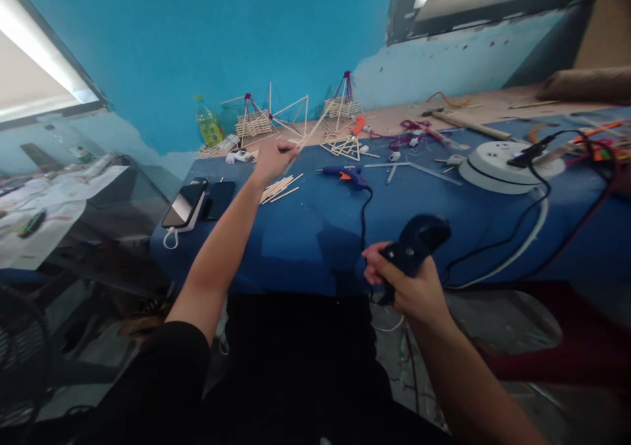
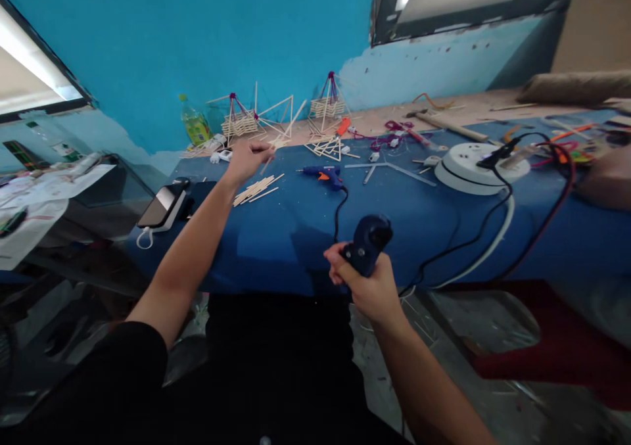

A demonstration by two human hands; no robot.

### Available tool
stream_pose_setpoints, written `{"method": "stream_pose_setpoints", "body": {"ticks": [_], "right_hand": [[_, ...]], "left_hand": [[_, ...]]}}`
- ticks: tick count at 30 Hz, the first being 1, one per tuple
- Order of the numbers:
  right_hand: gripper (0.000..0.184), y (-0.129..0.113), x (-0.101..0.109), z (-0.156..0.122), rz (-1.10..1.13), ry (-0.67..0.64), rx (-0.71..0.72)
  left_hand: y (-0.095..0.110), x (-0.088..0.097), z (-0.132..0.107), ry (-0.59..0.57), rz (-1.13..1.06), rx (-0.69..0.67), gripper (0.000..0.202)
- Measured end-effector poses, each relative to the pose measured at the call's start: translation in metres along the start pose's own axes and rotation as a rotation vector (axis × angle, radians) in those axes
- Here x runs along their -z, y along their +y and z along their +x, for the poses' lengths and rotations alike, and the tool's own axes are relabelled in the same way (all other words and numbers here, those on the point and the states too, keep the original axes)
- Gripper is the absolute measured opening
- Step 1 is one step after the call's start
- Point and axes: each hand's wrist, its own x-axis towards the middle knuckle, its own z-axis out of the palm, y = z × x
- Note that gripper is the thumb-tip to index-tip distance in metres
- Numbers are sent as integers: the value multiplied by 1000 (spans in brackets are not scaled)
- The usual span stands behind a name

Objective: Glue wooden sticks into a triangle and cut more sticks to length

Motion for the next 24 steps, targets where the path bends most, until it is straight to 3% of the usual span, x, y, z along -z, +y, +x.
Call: {"method": "stream_pose_setpoints", "body": {"ticks": [3,5,7,11,16,24], "right_hand": [[32,-26,-23,49,-4,51,130],[38,-38,-42,87,-17,42,206],[36,-46,-57,120,-28,43,260],[26,-49,-75,152,-139,-32,283],[27,-43,-85,156,-247,-138,240],[23,-47,-85,155,-410,-196,249]], "left_hand": [[23,-42,-50,-75,-410,-35,23],[31,-63,-80,-95,-536,-64,33],[32,-71,-99,-94,-581,-58,37],[17,-56,-108,-52,-559,12,27],[-2,-35,-105,-65,-360,-26,18],[-2,-37,-112,-94,-363,95,12]]}}
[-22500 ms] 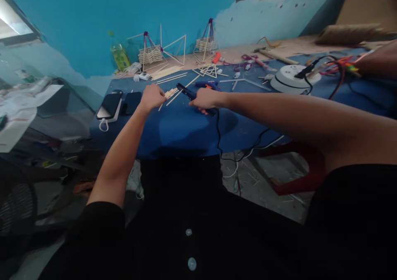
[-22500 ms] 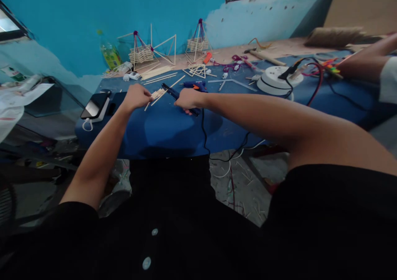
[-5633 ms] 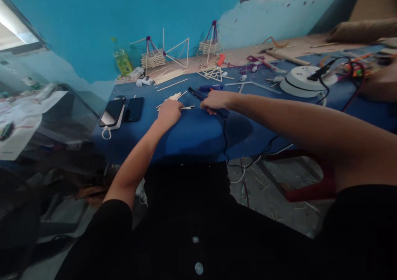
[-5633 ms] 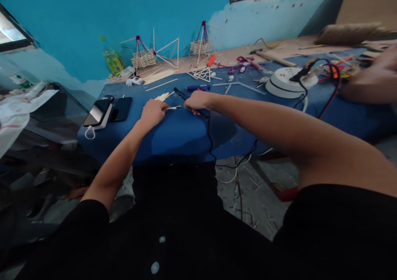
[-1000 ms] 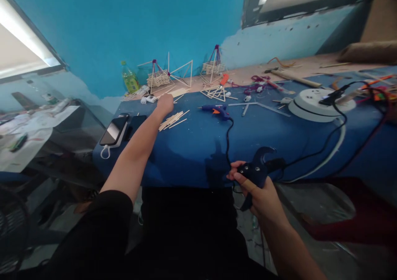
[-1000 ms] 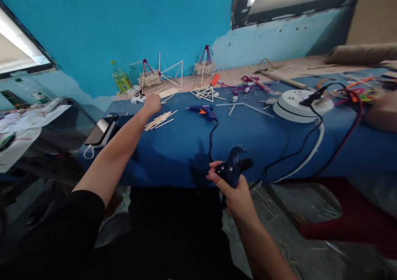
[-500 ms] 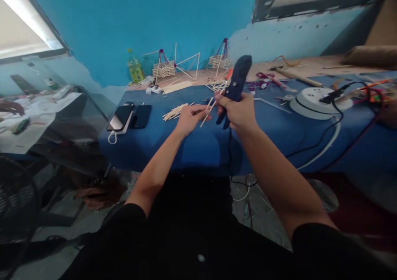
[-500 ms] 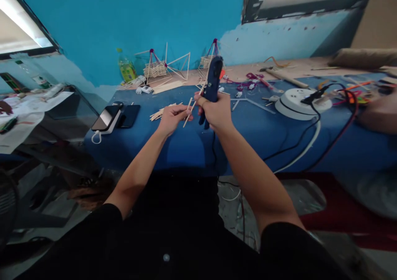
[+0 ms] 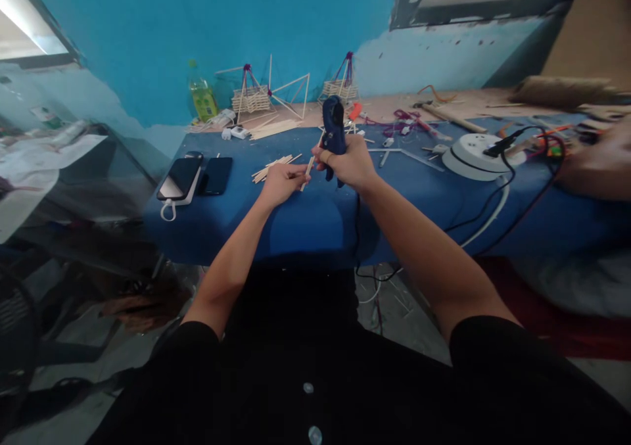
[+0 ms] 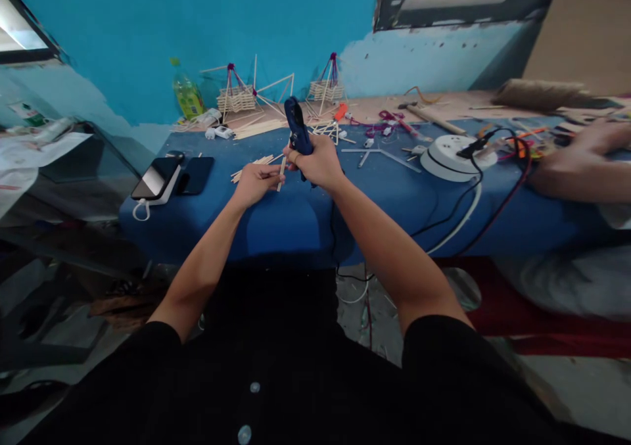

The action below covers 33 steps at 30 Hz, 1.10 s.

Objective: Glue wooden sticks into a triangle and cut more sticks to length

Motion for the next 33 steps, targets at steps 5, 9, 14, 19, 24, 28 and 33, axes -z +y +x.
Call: {"method": "stream_pose_setpoints", "body": {"ticks": [5,9,14,19,24,28,33], "right_hand": [[21,-8,0,0,-94,-56,-6],[22,-15,3,3,-189,-106,-7],[29,-30,22,-3,-464,-80,111],[57,-38,36,-24,-932,-62,94],[58,-40,31,-34,-1135,-170,-18],[43,-51,22,-34,-1198,-263,-50],[36,-51,12,-27,-1255,-336,-23]], "left_hand": [[-1,2,-2,4,29,-6,11],[-4,2,1,25,90,-36,7],[-5,-1,0,67,54,15,13],[-10,-2,-3,104,283,-132,16],[-10,-4,-6,184,438,-202,30],[-8,-7,-8,171,485,-176,33],[-5,-8,-10,188,543,-196,29]]}}
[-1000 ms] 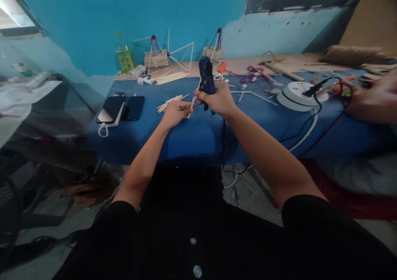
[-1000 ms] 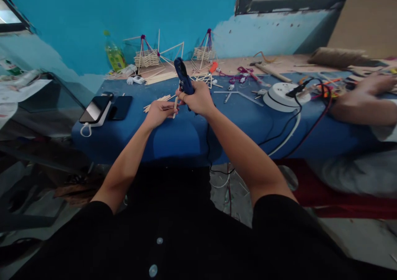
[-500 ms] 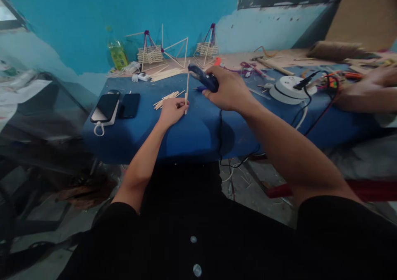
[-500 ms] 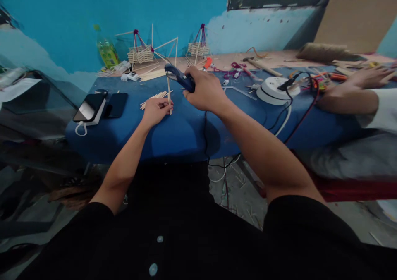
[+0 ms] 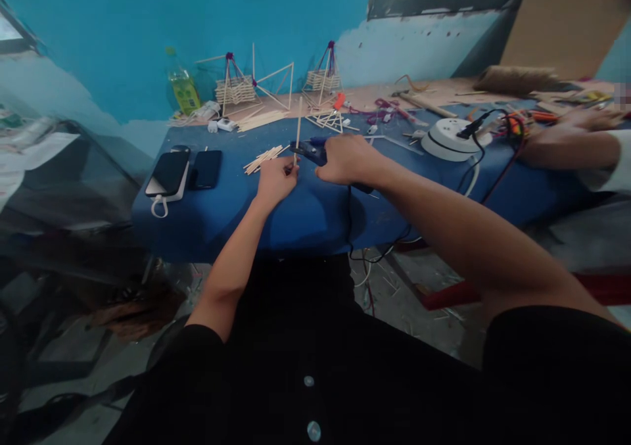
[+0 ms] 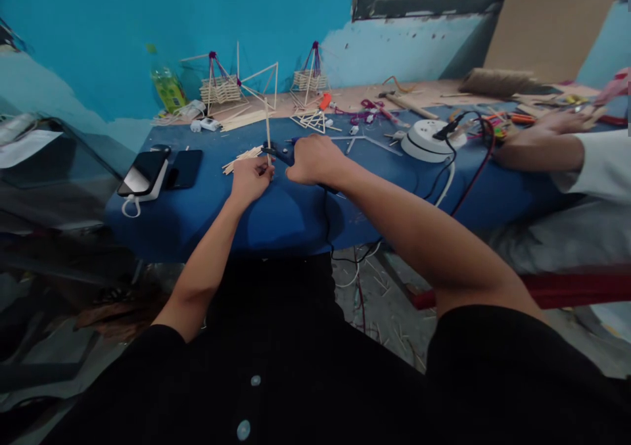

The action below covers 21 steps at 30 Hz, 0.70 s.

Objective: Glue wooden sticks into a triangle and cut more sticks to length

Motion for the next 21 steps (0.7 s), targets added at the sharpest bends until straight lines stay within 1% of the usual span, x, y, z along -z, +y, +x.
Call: {"method": "stream_pose_setpoints", "body": {"ticks": [3,6,9,11,14,16,19,21], "right_hand": [[26,6,-4,8,45,28,15],[19,17,-8,16,181,82,10],[23,24,-13,24,322,113,4],[25,25,-16,29,359,107,-6],[28,23,-19,35,354,89,-23],[33,22,-18,38,318,89,-21],[45,23,-15,40,300,126,-32],[50,26,-14,41,309,152,-35]], "left_hand": [[3,1,-1,-11,8,-1,27],[6,1,1,-25,18,6,24],[9,0,6,-38,9,-19,18],[10,0,8,-48,30,-37,14],[13,1,8,-55,89,-38,18],[15,1,6,-45,93,-28,16],[17,1,4,-32,60,-3,15],[17,0,3,-38,47,11,17]]}}
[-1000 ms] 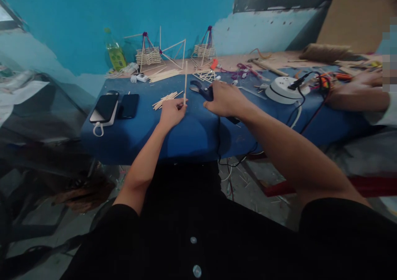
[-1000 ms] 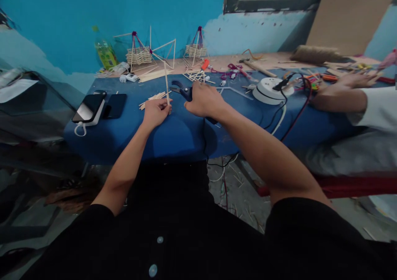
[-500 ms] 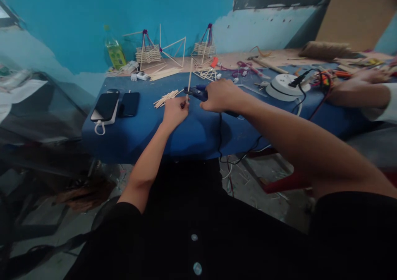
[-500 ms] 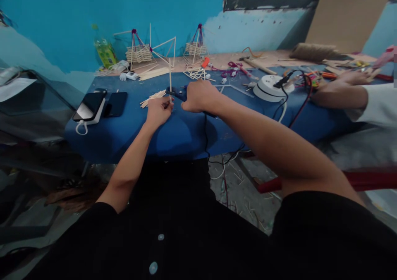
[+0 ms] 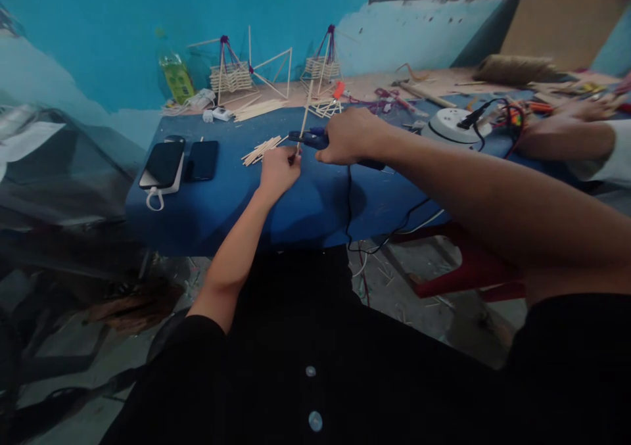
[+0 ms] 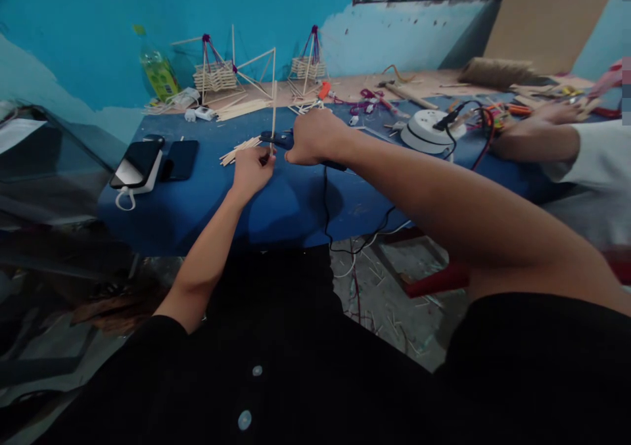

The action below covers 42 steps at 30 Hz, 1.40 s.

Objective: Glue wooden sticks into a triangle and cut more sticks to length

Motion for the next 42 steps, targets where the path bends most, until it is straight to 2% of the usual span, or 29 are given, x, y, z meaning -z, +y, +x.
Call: {"method": "stream_pose_setpoints", "body": {"ticks": [4,7,14,21,29,37,42], "right_hand": [[45,3,1,1,-47,-12,75],[43,1,1,0,-82,-23,78],[57,2,-3,1,-58,6,75],[36,3,1,4,-95,-44,51],[29,-4,-5,4,6,-36,10],[36,-2,-2,8,-98,-19,94],[40,2,-3,14,-29,-24,79]], "left_hand": [[-2,-2,-1,7,9,-21,17],[-3,-2,-1,17,2,-26,16],[-5,-4,-2,36,-10,-39,16],[-3,-3,-3,-6,-63,10,17],[-5,-6,-3,27,-7,-29,18],[0,-8,-5,33,36,-19,18],[3,-13,-5,71,34,20,16]]}}
